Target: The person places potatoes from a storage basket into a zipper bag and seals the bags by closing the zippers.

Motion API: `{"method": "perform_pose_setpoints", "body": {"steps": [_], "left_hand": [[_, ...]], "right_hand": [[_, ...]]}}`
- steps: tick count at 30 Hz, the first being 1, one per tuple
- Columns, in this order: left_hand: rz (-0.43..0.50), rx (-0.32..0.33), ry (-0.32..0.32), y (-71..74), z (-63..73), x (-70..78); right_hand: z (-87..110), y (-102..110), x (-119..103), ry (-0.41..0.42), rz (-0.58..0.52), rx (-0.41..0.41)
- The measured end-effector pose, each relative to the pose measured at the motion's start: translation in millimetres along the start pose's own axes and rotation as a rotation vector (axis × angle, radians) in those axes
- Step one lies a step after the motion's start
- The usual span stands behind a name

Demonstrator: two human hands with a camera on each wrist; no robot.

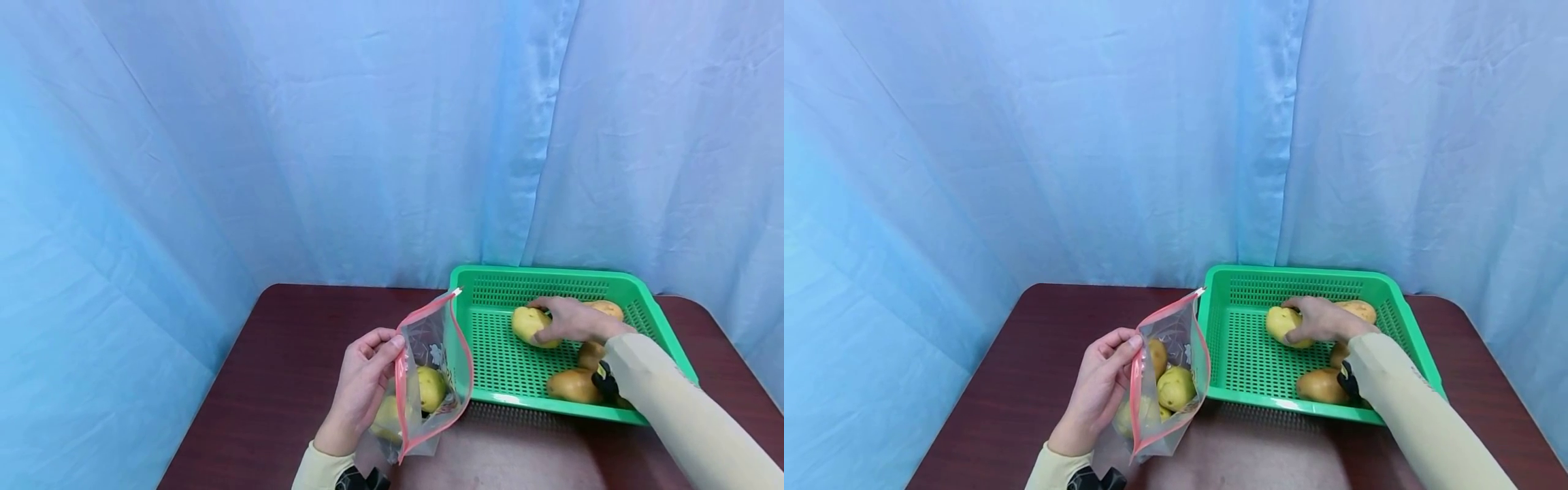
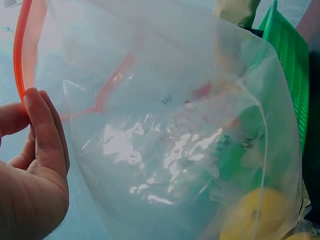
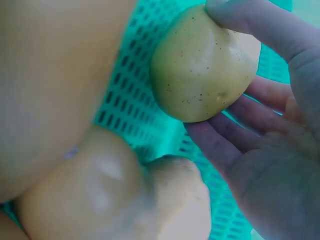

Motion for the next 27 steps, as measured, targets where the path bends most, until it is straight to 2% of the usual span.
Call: {"method": "perform_pose_setpoints", "body": {"steps": [6,15,22,27], "left_hand": [[0.006,-0.004,0.000,-1.6,-3.7,-0.8],[0.027,0.010,-0.008,-3.6,-9.7,1.5],[0.044,0.022,-0.010,-3.2,-13.0,1.0],[0.055,0.031,-0.001,-3.5,-14.2,-3.8]], "right_hand": [[2.6,19,-9,0.010,0.010,0.036],[13.6,49,-32,0.031,-0.035,0.161],[22.7,56,-52,0.058,-0.018,0.268],[37.5,54,-68,0.070,-0.033,0.351]]}}
Point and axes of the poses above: each hand's wrist, its own z-axis away from the middle knuckle, its own y-axis out of the back of the hand, x = y × z, the point moved 5 cm from there along -z, towards the middle knuckle, and after that the axes turned 12 degrees about y, right-handed, at the moved point
